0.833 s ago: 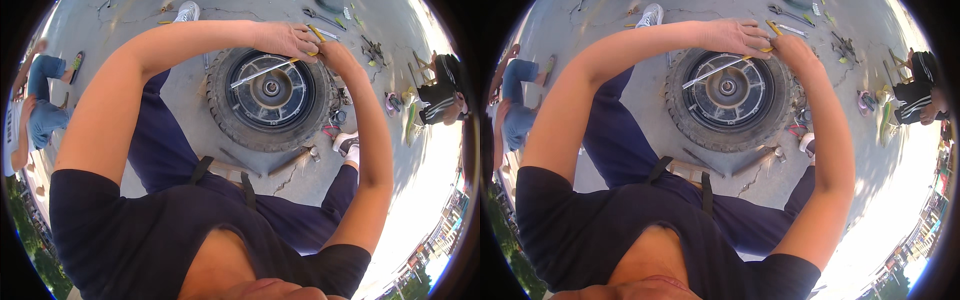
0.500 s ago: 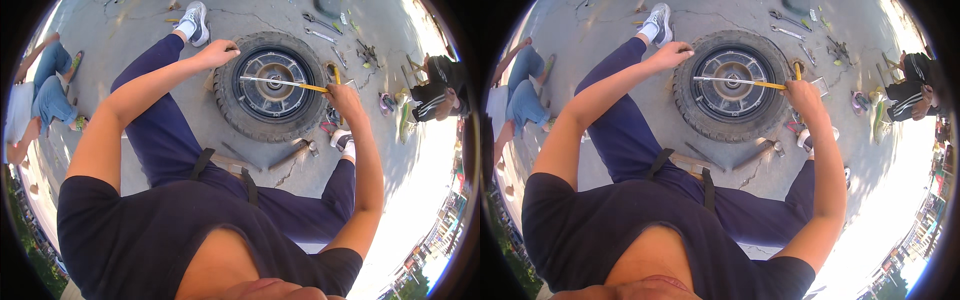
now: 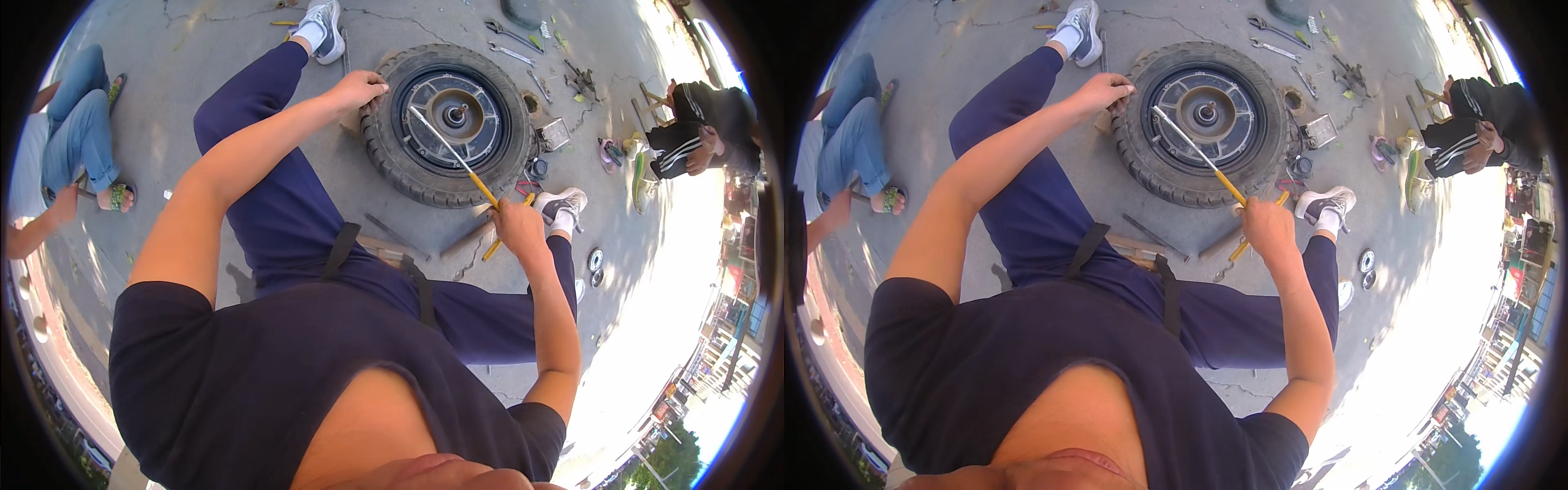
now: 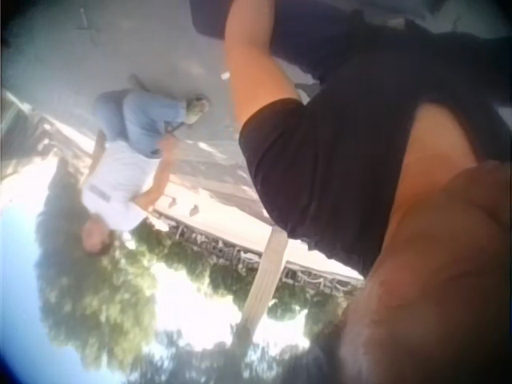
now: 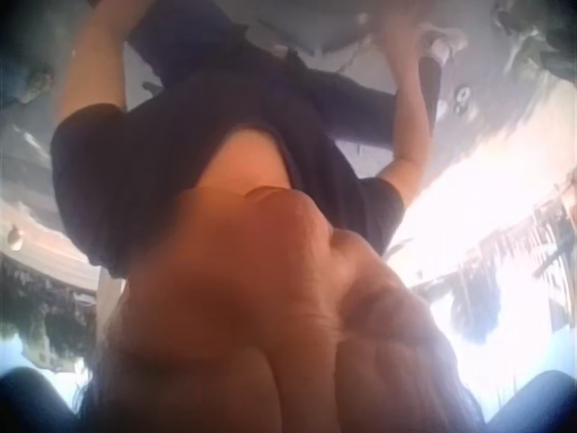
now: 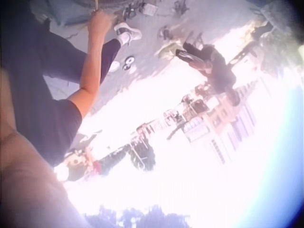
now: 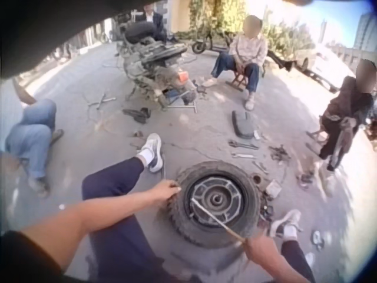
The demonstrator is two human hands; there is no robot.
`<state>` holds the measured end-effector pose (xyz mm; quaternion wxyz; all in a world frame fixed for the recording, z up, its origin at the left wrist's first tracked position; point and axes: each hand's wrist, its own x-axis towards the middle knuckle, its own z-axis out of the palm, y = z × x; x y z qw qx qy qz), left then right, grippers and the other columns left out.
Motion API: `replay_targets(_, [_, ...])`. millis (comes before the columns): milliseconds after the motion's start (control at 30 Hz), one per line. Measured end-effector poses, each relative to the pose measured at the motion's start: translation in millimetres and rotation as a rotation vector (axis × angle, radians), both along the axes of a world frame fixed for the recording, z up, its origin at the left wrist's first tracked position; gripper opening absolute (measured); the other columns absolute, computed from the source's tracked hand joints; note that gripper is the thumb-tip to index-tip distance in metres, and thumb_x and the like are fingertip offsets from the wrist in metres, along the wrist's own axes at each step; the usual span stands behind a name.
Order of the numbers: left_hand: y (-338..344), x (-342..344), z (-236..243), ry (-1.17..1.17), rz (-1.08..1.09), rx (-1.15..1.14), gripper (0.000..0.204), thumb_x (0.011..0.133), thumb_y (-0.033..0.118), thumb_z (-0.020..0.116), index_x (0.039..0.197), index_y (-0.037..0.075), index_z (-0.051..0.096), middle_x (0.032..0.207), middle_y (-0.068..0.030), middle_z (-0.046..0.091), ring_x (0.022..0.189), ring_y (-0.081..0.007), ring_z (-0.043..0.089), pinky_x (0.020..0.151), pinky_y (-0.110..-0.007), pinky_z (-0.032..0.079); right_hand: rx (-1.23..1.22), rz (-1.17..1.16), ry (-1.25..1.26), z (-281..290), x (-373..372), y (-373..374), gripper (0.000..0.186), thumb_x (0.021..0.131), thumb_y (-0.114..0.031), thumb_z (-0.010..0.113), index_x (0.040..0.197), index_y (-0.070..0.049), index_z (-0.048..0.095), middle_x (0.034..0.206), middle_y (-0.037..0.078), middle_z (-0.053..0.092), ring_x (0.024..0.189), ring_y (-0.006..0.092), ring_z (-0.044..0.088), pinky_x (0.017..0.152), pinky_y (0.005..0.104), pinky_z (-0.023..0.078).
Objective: The person sits on the ground and uses a tire iron to pry and adjust the tire bead on a wheel rim. They repeatedly reposition the tool around the rim and tap it with a hammer to seat the tire.
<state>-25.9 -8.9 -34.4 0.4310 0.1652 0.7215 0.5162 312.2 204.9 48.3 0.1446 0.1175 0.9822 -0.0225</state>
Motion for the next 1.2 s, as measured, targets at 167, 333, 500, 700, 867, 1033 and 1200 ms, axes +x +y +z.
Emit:
replay_targets(167, [-7.1,2.1,-2.2,0.014,-0.039,0.023,0.024,0.096,0.019,0.056,0.106,-0.002,0.062,0.080,-0.0059,0.061,0.068,-0.0144,0.060,0.057,-0.029,0.047,-0.163,-0.053,-0.163,-4.1,9.5,-54.4,0.034,0.092,-0.031,0.058,0.083,0.001,0.061,0.075,0.022,0.065,0.073,0.0405,0.063,0.065,0.0509,0.049])
replay_targets(333, [-9.8,14.7,-10.1,-0.020,-0.108,0.074,0.025,0.097,0.020,0.055,0.111,0.001,0.061,0.081,-0.0044,0.063,0.068,-0.0126,0.061,0.060,-0.027,0.049,-0.437,-0.152,-0.199,-11.7,4.5,-98.6,0.039,0.092,-0.031,0.058,0.081,0.007,0.060,0.078,0.028,0.064,0.081,0.0445,0.063,0.072,0.0509,0.049])
replay_targets(500, [-7.8,28.1,-12.5,-0.053,-0.064,0.137,0.029,0.098,0.016,0.051,0.121,0.000,0.057,0.089,-0.0058,0.063,0.072,-0.0123,0.061,0.062,-0.026,0.049,-0.698,-0.214,-0.211,-22.9,-8.4,-133.1,0.043,0.094,-0.033,0.056,0.081,0.009,0.060,0.079,0.029,0.063,0.082,0.0457,0.062,0.071,0.0503,0.047])
replay_targets(700, [-0.8,35.4,-18.8,0.087,-0.092,0.186,0.032,0.094,0.008,0.054,0.125,0.000,0.058,0.093,-0.0057,0.064,0.077,-0.0124,0.060,0.066,-0.027,0.049,-0.794,-0.272,-0.182,-16.4,-19.8,-162.1,0.047,0.095,-0.034,0.054,0.080,0.010,0.059,0.074,0.028,0.063,0.079,0.0452,0.063,0.071,0.0484,0.047])
replay_targets(867, [9.0,30.7,-44.2,0.267,-0.216,0.198,0.032,0.089,0.007,0.061,0.120,-0.001,0.062,0.100,-0.0088,0.067,0.082,-0.0157,0.061,0.073,-0.030,0.051,-0.974,-0.494,-0.299,-8.7,-33.4,-188.4,0.047,0.094,-0.036,0.055,0.086,0.010,0.060,0.079,0.028,0.063,0.080,0.0450,0.062,0.072,0.0473,0.047])
replay_targets(1033, [19.3,28.6,-57.8,0.502,-0.265,0.264,0.030,0.086,0.011,0.064,0.113,-0.002,0.065,0.101,-0.0164,0.069,0.090,-0.0258,0.066,0.083,-0.036,0.051,-0.830,-0.378,-0.037,-34.2,-36.6,-214.2,0.043,0.093,-0.030,0.054,0.086,0.012,0.063,0.084,0.032,0.064,0.089,0.0469,0.063,0.082,0.0487,0.049])
replay_targets(1200, [23.8,24.4,-50.0,0.794,-0.371,0.230,0.019,0.089,0.003,0.059,0.106,0.000,0.065,0.094,-0.0128,0.068,0.088,-0.0228,0.065,0.081,-0.032,0.050,-0.809,-0.436,-0.170,-10.7,-17.5,-170.8,0.039,0.092,-0.030,0.055,0.087,0.008,0.063,0.087,0.030,0.065,0.088,0.0442,0.064,0.079,0.0499,0.049])
